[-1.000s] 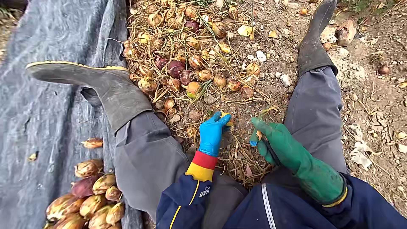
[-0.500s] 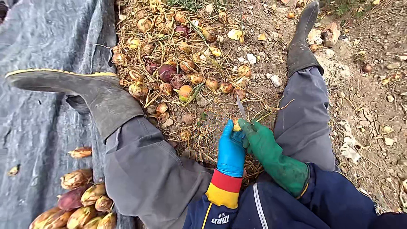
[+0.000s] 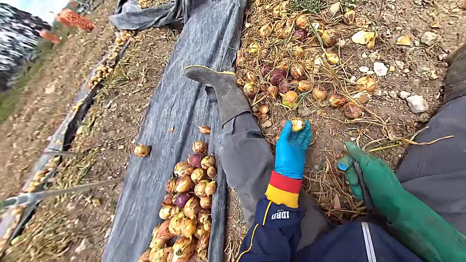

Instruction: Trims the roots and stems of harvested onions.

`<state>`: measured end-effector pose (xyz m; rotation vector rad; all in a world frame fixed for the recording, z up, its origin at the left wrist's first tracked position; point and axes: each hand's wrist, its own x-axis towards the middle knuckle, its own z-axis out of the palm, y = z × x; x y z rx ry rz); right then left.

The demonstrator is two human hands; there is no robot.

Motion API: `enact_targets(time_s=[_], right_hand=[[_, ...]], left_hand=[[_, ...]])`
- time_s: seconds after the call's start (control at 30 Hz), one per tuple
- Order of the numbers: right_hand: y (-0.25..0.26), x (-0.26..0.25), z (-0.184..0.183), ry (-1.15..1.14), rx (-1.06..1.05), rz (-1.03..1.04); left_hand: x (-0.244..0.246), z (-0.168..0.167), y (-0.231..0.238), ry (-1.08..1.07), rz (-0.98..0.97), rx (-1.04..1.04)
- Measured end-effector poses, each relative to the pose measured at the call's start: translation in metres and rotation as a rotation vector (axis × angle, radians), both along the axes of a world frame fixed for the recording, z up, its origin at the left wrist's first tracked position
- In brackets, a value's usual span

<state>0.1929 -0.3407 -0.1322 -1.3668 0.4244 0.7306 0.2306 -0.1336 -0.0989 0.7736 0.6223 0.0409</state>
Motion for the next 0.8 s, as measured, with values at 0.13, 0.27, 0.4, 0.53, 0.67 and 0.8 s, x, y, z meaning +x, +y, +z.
enact_targets(time_s=[0.13,0.27,0.4,0.53,0.67,0.8], right_hand=[[-0.012,-0.002,-0.012,-0.021,0.012,-0.022],[-0.020,0.004,-0.016,-0.037,0.009,-0.086],[-0.039,0.008,-0.011,-0.037,-0.039,-0.057],[-0.056,0.007,-0.021,0.006,-0.140,-0.073],[-0.056,0.009,-0.026,0.050,-0.131,-0.106],[-0.052,0.016,-0.027,0.086,-0.118,-0.080]], left_hand=[[0.008,0.040,0.108,-0.198,0.292,0.059],[0.011,0.053,0.132,-0.130,0.125,0.313],[0.029,0.025,0.130,0.151,-0.359,0.873],[0.064,-0.021,0.121,0.555,-1.212,1.688],[0.061,-0.051,0.098,0.737,-1.433,1.721],[0.057,-0.051,0.088,0.780,-1.288,1.710]])
